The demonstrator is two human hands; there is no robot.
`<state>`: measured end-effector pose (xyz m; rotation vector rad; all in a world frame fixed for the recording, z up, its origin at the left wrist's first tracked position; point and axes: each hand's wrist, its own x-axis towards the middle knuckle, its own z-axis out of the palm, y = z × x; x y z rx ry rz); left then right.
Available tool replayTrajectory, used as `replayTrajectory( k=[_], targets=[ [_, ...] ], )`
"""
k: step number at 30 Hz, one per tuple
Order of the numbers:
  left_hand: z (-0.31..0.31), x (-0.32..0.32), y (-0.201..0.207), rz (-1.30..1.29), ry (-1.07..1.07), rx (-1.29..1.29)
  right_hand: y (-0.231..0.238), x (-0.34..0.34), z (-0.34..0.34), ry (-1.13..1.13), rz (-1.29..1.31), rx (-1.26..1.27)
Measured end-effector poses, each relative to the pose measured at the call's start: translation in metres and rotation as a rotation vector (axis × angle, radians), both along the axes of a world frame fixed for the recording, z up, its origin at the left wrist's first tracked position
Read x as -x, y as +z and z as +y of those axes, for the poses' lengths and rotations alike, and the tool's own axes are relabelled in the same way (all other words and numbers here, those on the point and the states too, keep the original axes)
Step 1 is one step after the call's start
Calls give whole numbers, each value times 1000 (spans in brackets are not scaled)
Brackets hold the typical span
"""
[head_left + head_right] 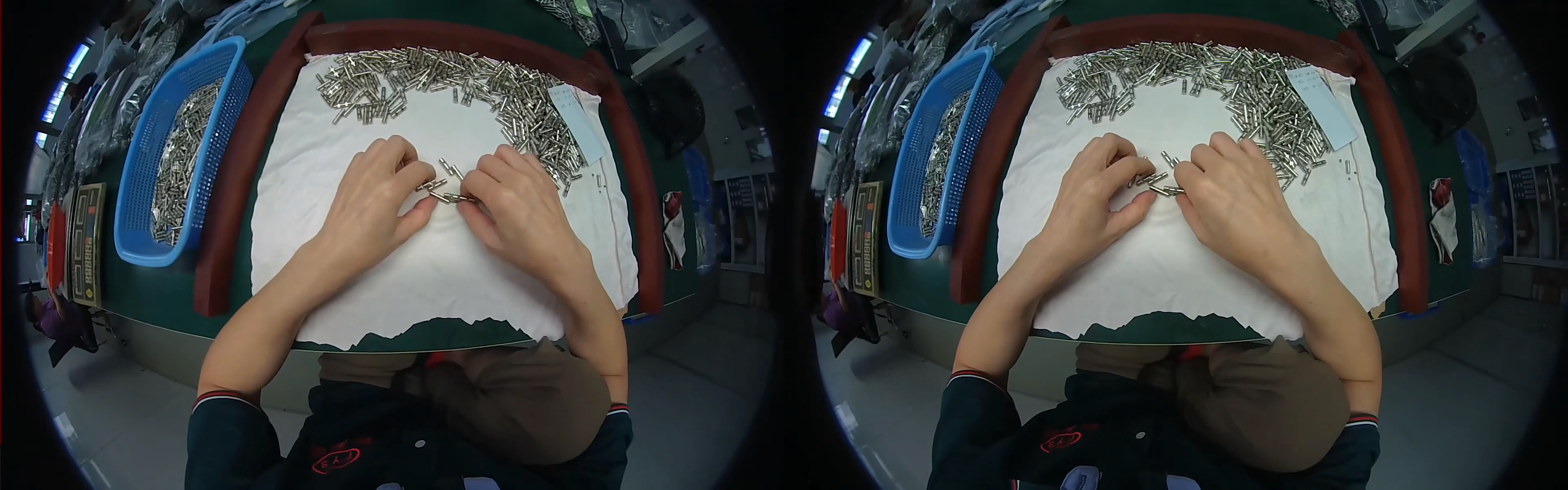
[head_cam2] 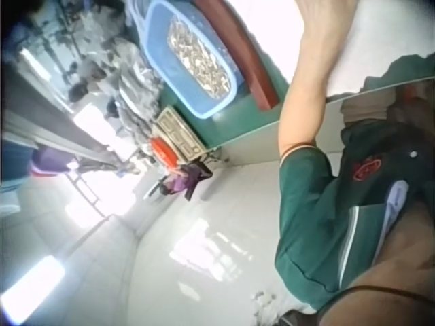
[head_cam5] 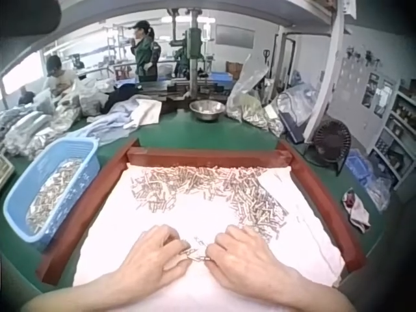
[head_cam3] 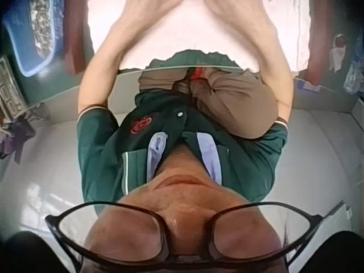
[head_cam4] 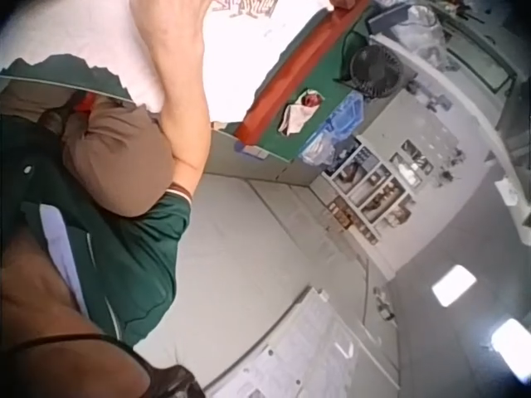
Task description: Manually arranging and aligning small metal links to assemble watch bands on a workbench.
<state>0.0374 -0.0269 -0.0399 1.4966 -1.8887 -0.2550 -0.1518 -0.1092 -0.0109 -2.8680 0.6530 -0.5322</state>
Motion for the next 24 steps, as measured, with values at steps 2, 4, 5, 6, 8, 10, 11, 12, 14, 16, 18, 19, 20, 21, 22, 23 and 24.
replayTrajectory(
  k=[2,4,5,6,8,10,11,12,14,16,18,19,20,21,22,23,24],
  targets=[
    [-1,1,1,-5,0,-8,5,2,1,71,16,-72],
    [-1,1,0,-19,11,-9,6,1,3,95,24,-104],
    [-2,2,0,-18,13,-10,6,1,4,119,29,-135],
    [-3,2,0,-16,2,-3,6,1,5,120,30,-136],
    [-2,3,0,-15,-9,2,4,0,5,73,34,-100],
    [-2,4,1,-24,-28,-3,2,1,5,55,13,-96],
    [-2,5,1,-24,-32,-4,0,1,6,41,-8,-91],
    [0,6,2,-33,-32,-15,-1,0,7,37,-7,-90],
    [1,7,3,-40,-38,-25,-6,-2,10,63,-57,-64],
    [2,5,4,-33,-31,-34,-6,-4,11,66,-75,-56],
    [4,3,5,-15,-33,-39,-5,-4,10,71,-94,-49],
    [4,2,5,4,-31,-43,-1,-3,9,72,-90,-90],
    [4,2,6,3,-31,-46,2,-1,8,73,-87,-130],
    [4,2,7,1,-34,-53,3,1,5,74,-87,-132],
    [4,3,7,0,-38,-60,3,3,0,36,-119,-124],
    [5,3,7,-1,-36,-62,2,4,-4,-1,-151,-118],
    [4,4,8,1,-37,-61,2,6,-6,-12,-136,-99]
  ],
)
